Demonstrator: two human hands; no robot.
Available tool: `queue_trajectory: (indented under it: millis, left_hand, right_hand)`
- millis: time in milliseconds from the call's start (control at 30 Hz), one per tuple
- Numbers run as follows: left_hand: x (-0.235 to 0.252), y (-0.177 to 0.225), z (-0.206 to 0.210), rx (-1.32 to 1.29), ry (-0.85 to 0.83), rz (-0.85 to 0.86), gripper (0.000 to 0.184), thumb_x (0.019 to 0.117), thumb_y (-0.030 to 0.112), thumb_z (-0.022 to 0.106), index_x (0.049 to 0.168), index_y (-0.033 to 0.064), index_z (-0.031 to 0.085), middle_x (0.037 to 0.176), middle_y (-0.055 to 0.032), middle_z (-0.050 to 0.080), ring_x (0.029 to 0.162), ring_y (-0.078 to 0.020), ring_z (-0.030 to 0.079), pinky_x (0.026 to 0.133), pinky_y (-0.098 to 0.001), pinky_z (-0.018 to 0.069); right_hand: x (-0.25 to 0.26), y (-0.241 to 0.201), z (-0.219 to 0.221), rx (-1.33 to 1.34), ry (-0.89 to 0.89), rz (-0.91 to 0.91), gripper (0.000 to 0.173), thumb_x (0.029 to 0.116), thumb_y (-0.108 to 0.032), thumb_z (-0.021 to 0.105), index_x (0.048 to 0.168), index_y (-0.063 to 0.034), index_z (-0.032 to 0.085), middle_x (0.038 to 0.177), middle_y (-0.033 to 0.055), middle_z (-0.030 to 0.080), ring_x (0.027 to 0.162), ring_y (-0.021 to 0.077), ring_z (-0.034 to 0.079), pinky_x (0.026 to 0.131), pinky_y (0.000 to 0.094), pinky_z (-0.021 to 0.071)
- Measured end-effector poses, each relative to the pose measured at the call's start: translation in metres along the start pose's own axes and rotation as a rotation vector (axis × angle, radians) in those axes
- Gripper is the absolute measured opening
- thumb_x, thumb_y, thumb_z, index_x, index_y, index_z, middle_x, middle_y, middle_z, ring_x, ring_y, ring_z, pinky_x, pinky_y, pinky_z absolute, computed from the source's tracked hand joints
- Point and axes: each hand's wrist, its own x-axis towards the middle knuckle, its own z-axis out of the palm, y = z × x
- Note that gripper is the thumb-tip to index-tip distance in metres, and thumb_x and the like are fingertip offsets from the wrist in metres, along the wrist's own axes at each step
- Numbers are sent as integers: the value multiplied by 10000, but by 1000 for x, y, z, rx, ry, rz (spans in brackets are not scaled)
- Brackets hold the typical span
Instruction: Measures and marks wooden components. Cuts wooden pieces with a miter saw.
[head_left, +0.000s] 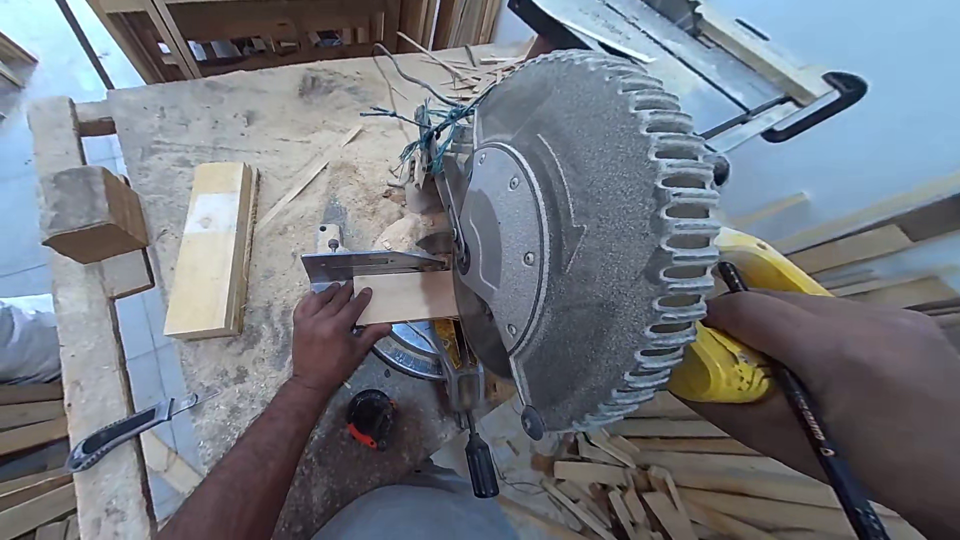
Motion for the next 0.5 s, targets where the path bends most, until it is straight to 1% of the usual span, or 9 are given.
queue_trajectory:
  millis: [233, 367, 500]
  left_hand:
    - [1, 0, 0, 3, 3, 0, 640, 885, 719, 618, 1306, 248, 721, 1386, -46, 666, 1321, -286, 586, 1119, -576, 404]
    - [1, 0, 0, -7, 9, -3, 635, 878, 719, 626, 1307, 261, 721, 1381, -43, 669, 1317, -284, 588, 1121, -578, 401]
    - [1, -1, -1, -5, -15, -2, 630, 891, 712, 613, 1311, 254, 716, 1387, -49, 664, 1329, -292, 578, 1125, -583, 400]
  right_hand:
    - [0, 0, 0, 7, 2, 4, 306, 804, -444, 624, 819, -139, 605, 661, 0, 545, 564, 197, 576, 438, 392, 404]
    - [0, 0, 1, -2, 0, -3, 316, 810, -451, 618, 816, -136, 597, 655, 5, 540, 563, 202, 575, 438, 398, 399]
    - [-1, -1, 1, -12, -9, 3, 317, 800, -449, 613, 817, -133, 602, 665, 12, 553, 569, 211, 587, 440, 410, 414]
